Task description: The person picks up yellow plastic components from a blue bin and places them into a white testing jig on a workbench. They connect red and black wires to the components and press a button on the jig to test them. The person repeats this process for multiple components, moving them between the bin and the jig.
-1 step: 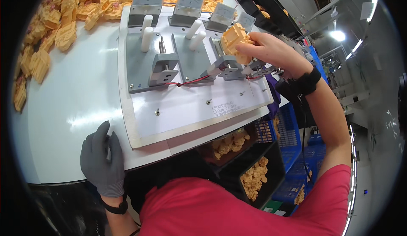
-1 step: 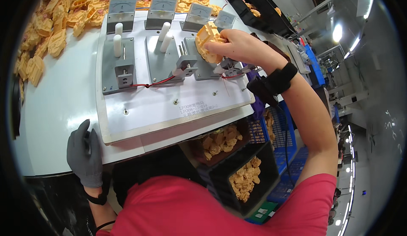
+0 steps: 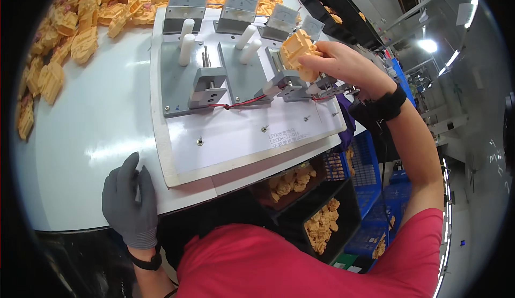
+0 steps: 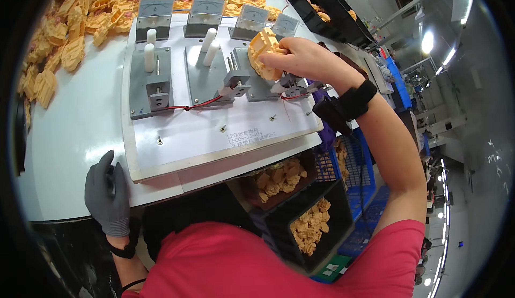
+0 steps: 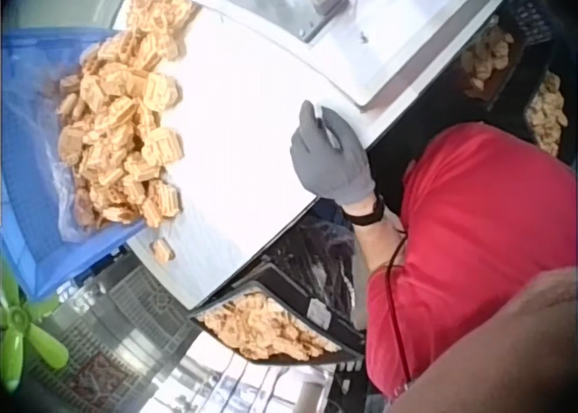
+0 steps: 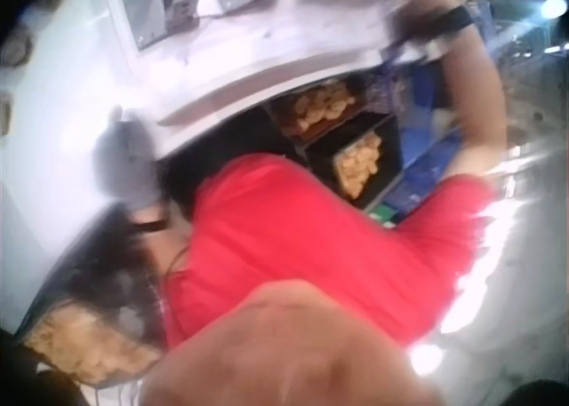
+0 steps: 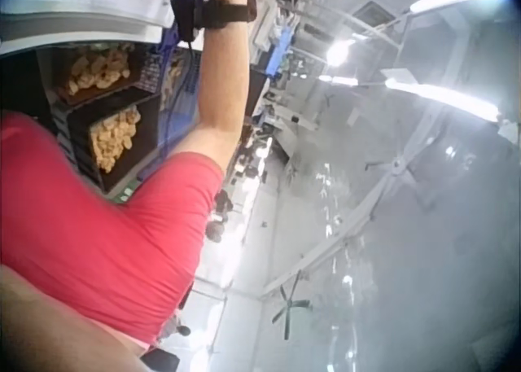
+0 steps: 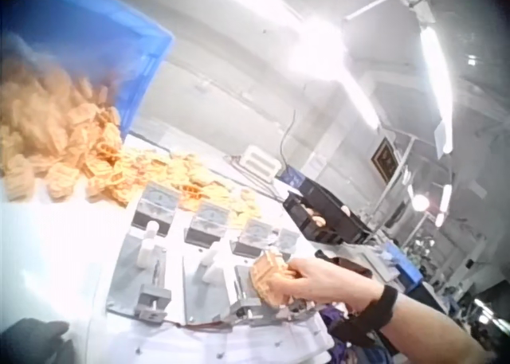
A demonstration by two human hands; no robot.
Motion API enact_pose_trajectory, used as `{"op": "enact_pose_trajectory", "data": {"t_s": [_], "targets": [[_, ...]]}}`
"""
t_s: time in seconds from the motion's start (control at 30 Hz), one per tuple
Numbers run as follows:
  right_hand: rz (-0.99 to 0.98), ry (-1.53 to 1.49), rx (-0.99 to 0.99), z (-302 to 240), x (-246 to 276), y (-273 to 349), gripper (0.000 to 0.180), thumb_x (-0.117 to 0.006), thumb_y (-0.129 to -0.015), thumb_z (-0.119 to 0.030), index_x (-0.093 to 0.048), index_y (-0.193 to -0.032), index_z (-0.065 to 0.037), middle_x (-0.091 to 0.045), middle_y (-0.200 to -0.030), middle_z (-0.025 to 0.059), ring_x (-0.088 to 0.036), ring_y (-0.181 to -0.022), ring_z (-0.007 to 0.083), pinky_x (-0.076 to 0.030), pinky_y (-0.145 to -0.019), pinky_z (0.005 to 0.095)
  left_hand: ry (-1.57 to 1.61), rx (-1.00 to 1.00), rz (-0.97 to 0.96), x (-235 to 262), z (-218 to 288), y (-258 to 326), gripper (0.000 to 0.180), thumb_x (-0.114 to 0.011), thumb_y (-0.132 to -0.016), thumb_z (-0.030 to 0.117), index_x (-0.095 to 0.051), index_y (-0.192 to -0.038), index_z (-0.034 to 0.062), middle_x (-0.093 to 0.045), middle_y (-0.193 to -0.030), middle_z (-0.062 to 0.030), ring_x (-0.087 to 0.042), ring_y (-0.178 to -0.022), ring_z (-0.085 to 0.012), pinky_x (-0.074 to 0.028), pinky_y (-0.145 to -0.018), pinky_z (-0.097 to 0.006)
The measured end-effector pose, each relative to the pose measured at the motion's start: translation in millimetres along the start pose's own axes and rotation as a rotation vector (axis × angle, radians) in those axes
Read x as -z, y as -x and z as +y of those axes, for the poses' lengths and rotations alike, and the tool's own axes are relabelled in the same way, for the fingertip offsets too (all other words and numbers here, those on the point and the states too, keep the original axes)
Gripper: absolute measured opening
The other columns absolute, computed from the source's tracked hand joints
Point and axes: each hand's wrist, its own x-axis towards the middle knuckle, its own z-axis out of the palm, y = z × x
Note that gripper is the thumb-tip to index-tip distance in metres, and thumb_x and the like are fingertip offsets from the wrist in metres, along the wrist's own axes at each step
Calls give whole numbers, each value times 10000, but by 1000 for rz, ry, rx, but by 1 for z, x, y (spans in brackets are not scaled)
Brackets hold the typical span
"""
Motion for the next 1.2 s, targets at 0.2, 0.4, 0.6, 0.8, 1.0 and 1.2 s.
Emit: {"op": "enact_pose_trajectory", "data": {"t_s": [0.2, 0.4, 0.6, 0.8, 1.0, 1.2], "targets": [[146, -86, -22, 8, 5, 21, 686, -653, -862, -596, -684, -1062, 59, -682, -891, 113, -625, -804, 157, -482, -683, 284, -10, 15, -17, 1, 2, -1, 287, -647, -847, 9, -674, -1131, 46, -574, -782, -65, -537, -672, -190, -440, -620, -319], [427, -250, 40, 3, 6, 73, 380, -638, -964, -302, -641, -1159, 23, -685, -944, 75, -619, -848, 113, -484, -744, 245, -14, 9, -24, 1, 4, 0, 294, -647, -837, -8, -669, -1128, 24, -590, -796, -77, -555, -676, -204, -449, -621, -328], [506, -409, 48, 0, -52, 140, 134, -645, -925, -72, -683, -1019, 17, -695, -908, 61, -647, -850, 114, -500, -765, 259, 11, 68, -56, -3, -1, 6, 298, -618, -905, 16, -658, -1200, 29, -572, -810, -57, -518, -700, -143, -432, -643, -285], [425, -243, 217, 21, -100, 140, 163, -705, -852, -10, -691, -1014, -2, -691, -948, 114, -663, -889, 242, -510, -803, 315, 13, 68, -35, -5, 6, 3, 281, -632, -866, -43, -665, -1141, 2, -585, -798, -76, -527, -668, -177, -433, -614, -307], [539, -248, 213, 31, -116, 107, 263, -694, -832, 11, -655, -1092, 4, -651, -1018, 128, -631, -914, 244, -491, -834, 324, -34, 51, 6, -4, 6, 2, 267, -646, -834, -41, -676, -1093, 14, -578, -744, -69, -526, -621, -188, -426, -574, -310], [553, -362, 170, 42, -140, 105, 254, -627, -857, 27, -628, -1110, 4, -577, -1021, 85, -549, -893, 193, -449, -817, 289, -131, -17, 4, -1, 4, -2, 265, -703, -794, 63, -692, -1051, 123, -599, -727, -70, -580, -645, -265, -458, -576, -380]]}}
